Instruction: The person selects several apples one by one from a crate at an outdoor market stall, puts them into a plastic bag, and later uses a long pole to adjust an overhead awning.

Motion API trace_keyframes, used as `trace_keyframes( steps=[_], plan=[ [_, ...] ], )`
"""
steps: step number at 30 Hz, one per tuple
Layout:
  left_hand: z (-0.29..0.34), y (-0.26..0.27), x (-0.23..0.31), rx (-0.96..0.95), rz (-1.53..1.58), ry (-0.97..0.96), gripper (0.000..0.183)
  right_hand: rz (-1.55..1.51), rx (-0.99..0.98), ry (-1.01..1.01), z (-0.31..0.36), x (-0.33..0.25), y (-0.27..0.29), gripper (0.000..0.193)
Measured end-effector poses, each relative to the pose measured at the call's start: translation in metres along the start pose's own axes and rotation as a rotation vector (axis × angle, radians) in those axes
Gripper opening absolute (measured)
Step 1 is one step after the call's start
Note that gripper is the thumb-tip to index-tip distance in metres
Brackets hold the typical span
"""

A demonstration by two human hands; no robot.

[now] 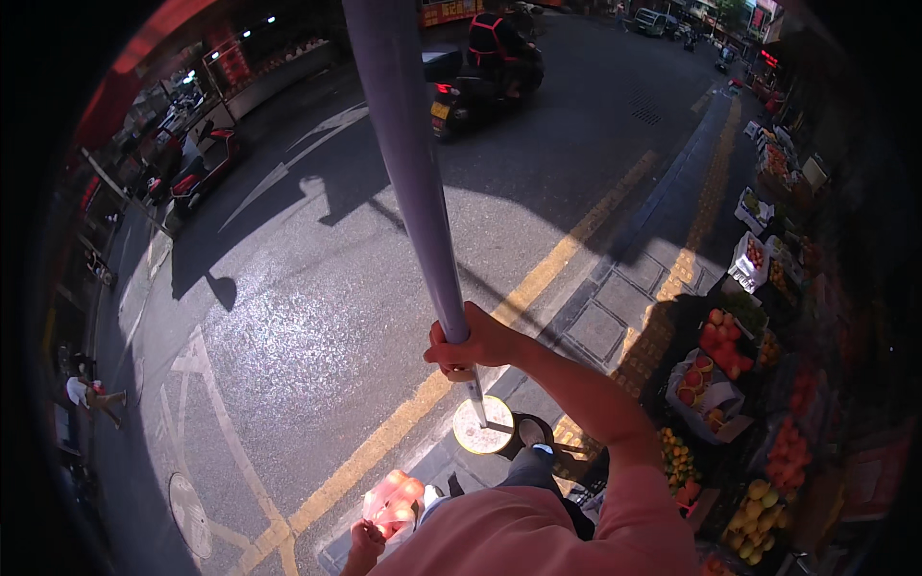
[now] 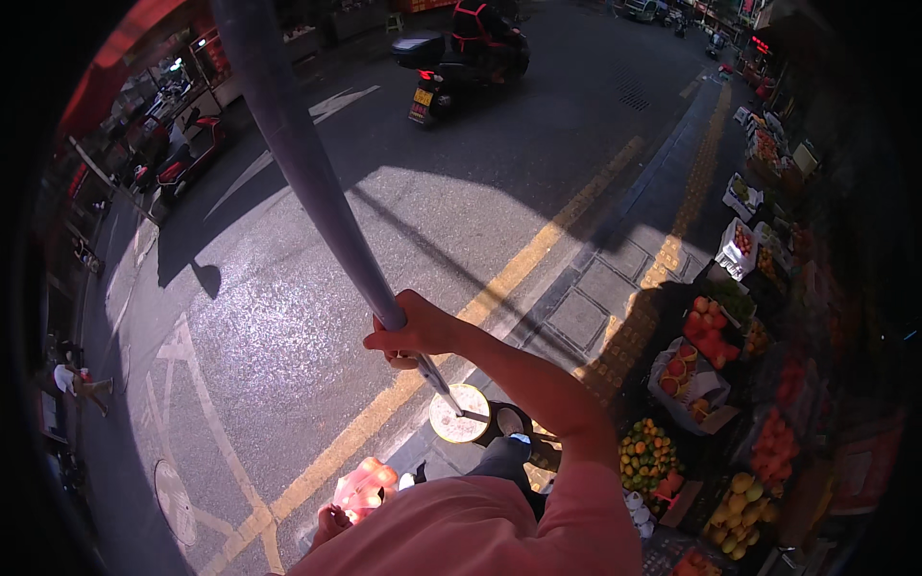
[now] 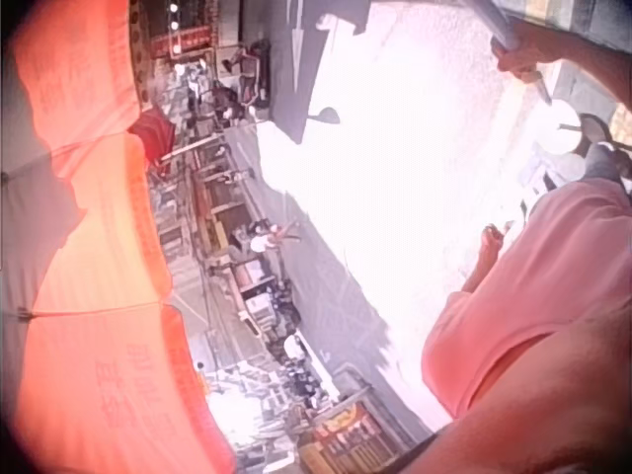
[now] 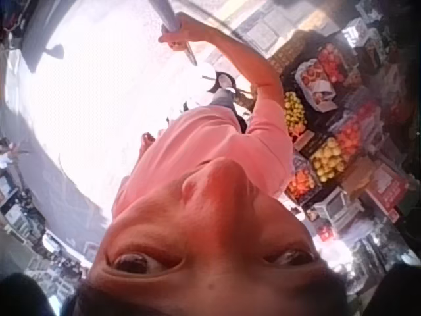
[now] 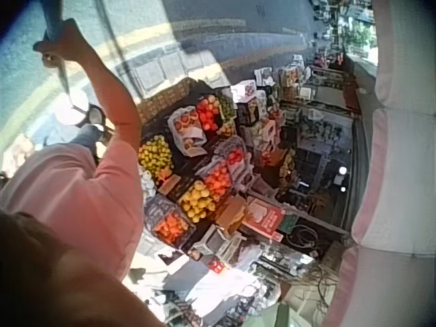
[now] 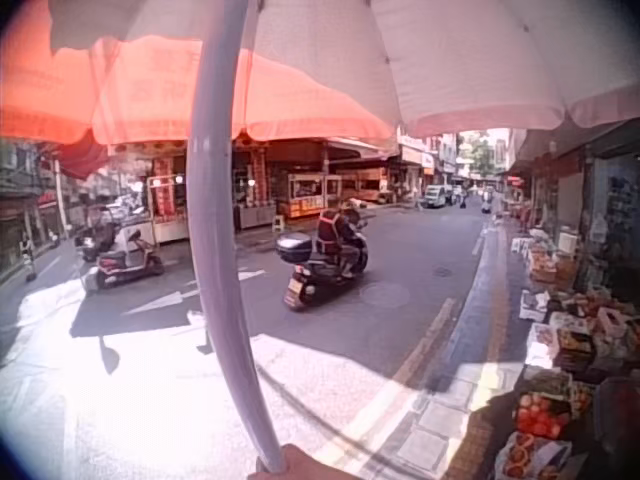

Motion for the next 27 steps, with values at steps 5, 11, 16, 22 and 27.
trace_keyframes(
  steps=[5, 11, 16, 22, 27],
  plan=[
    [0.048, -0.041, -0.088, 0.103, 0.151, -0.101, 0.029, 0.0, -0.371, 0.114, -0.014, 0.007, 0.002, 0.028],
    [0.055, -0.255, -0.15, 0.185, -0.395, -0.474, 0.021, 0.006, -0.463, 0.156, -0.007, 0.0, 0.024, 0.032],
    [0.14, -0.438, -0.177, -0.072, -0.937, -0.744, 0.03, -0.023, -0.487, 0.208, -0.008, -0.008, 0.011, 0.025],
    [0.145, -0.58, -0.212, -0.183, -0.962, -0.76, 0.024, -0.035, -0.538, 0.184, -0.012, -0.009, 0.049, 0.024],
    [0.096, -0.593, -0.226, 0.223, -0.051, -0.542, 0.017, -0.101, -0.744, 0.218, -0.035, 0.007, 0.037, 0.022]
  ],
)
Point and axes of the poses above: each hand's wrist, its own z-axis away from the middle knuckle, its own y-axis out of the back of the hand, x = y × z, the point moved 3 cm from there along -z, towards the middle knuckle, and after that the axes turned 1 degree about -y, right-handed, at the moved point
